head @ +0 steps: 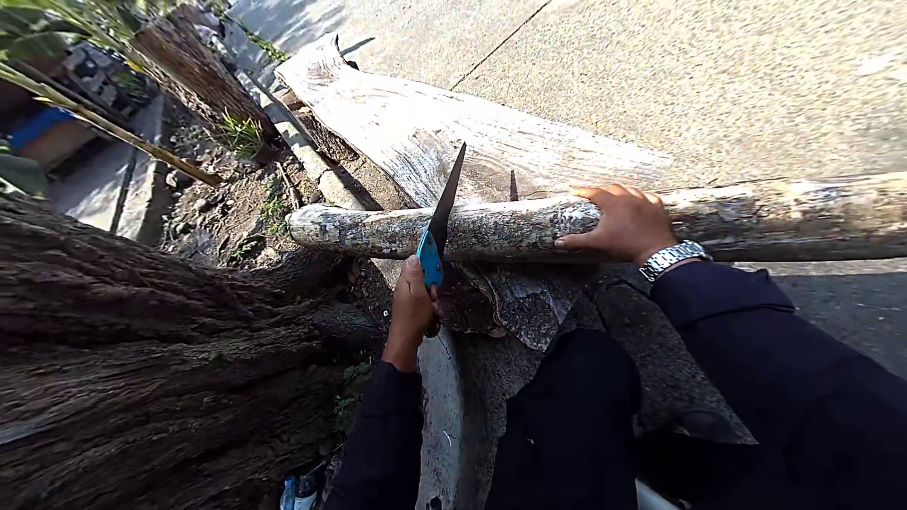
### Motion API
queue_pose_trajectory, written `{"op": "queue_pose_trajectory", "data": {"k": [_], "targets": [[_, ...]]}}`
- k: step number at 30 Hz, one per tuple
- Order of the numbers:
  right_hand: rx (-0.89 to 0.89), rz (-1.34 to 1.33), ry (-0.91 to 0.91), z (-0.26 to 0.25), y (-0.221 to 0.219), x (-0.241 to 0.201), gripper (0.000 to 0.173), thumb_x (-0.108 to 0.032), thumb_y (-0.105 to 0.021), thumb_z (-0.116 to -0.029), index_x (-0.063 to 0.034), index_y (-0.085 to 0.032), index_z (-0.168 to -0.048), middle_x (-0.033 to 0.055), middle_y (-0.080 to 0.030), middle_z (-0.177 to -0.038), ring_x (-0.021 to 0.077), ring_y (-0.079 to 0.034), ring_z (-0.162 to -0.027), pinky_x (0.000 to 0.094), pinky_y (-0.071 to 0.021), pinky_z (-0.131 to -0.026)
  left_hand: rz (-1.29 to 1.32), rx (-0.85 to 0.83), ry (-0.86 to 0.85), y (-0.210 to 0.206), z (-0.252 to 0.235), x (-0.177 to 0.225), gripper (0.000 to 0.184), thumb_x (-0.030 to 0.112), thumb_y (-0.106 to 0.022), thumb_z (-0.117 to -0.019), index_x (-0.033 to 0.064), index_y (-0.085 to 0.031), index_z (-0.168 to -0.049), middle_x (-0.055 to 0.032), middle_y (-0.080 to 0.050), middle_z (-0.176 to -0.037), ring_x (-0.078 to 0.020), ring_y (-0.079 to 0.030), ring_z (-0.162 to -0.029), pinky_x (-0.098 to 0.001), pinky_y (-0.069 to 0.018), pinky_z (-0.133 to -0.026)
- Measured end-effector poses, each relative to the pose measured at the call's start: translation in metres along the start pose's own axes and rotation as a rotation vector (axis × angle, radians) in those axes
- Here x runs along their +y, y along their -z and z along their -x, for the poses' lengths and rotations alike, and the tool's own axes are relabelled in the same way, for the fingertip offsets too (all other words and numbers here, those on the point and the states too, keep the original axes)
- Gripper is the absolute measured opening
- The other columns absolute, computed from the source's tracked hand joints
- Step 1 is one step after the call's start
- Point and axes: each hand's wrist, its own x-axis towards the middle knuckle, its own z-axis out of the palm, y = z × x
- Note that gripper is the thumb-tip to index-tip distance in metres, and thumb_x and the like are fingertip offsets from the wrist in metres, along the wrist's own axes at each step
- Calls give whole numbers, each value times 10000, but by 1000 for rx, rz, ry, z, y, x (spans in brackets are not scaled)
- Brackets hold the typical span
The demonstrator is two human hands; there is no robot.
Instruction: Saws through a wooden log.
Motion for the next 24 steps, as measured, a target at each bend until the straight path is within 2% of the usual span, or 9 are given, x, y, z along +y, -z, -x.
{"op": "queue_pose_trajectory", "data": {"k": [2, 3, 6, 9, 12, 15, 19, 22, 24], "targets": [[-11, 3, -8, -8, 2, 3, 1008, -903, -719, -554, -380, -610, -1409, 20, -668, -1362, 278, -612, -1261, 638, -424, -1061, -5, 18, -37, 19, 49, -21, 619, 544, -130, -1079, 78, -536, -1107, -42, -522, -597, -178, -525, -441, -359, -537, -451], [-22, 2, -10, -11, 2, 2, 998, -901, -718, -562, -383, -611, -1408, 13, -669, -1364, 270, -612, -1266, 632, -422, -1065, -15, 18, -60, 30, 78, -30, 598, 528, -138, -1077, 72, -518, -1148, -35, -532, -612, -174, -531, -446, -352, -538, -445], [-19, -3, -4, -14, 3, -4, 980, -874, -739, -573, -353, -631, -1396, 33, -678, -1355, 292, -617, -1256, 642, -424, -1050, -33, 33, -86, 49, 122, -36, 614, 591, -175, -1067, 81, -506, -1151, -21, -533, -616, -156, -518, -431, -332, -521, -415], [40, 17, 19, -2, -4, -1, 990, -886, -725, -553, -359, -636, -1387, 38, -671, -1364, 306, -627, -1239, 640, -433, -1048, -74, 57, -43, 29, 63, -21, 616, 511, -124, -1088, 59, -542, -1070, -50, -540, -600, -183, -534, -438, -362, -532, -443], [69, 12, 60, 6, -9, -1, 1015, -911, -699, -543, -335, -647, -1377, 76, -672, -1352, 328, -629, -1224, 655, -433, -1023, -103, 35, -28, -9, -13, 3, 688, 634, -114, -1058, 111, -526, -1228, -74, -531, -637, -212, -530, -461, -405, -527, -458], [-28, 21, 0, -6, 0, 0, 1031, -928, -690, -551, -365, -606, -1411, 54, -663, -1367, 310, -609, -1264, 653, -426, -1049, -27, 0, -20, -18, -25, 16, 664, 657, -138, -1051, 130, -515, -1194, -45, -491, -624, -189, -500, -448, -375, -514, -445], [-140, -1, -52, -31, 12, 0, 1016, -937, -674, -586, -377, -587, -1428, 37, -641, -1405, 295, -571, -1329, 669, -401, -1079, -19, 15, -38, 19, 50, -14, 643, 589, -150, -1068, 83, -540, -1136, -65, -532, -606, -198, -529, -441, -374, -535, -449], [-216, -41, -118, -44, 18, -2, 978, -914, -701, -596, -388, -592, -1413, 56, -649, -1396, 316, -576, -1320, 705, -389, -1063, -55, 39, -96, 41, 123, -31, 625, 597, -174, -1063, 80, -506, -1179, -22, -535, -635, -166, -522, -447, -342, -522, -425], [-204, -51, -142, -46, 19, -4, 955, -896, -722, -598, -401, -598, -1406, 43, -654, -1393, 312, -580, -1316, 708, -386, -1066, -89, 68, -104, 43, 124, -25, 628, 595, -180, -1066, 77, -520, -1167, -18, -532, -617, -160, -515, -428, -337, -514, -402]]}}
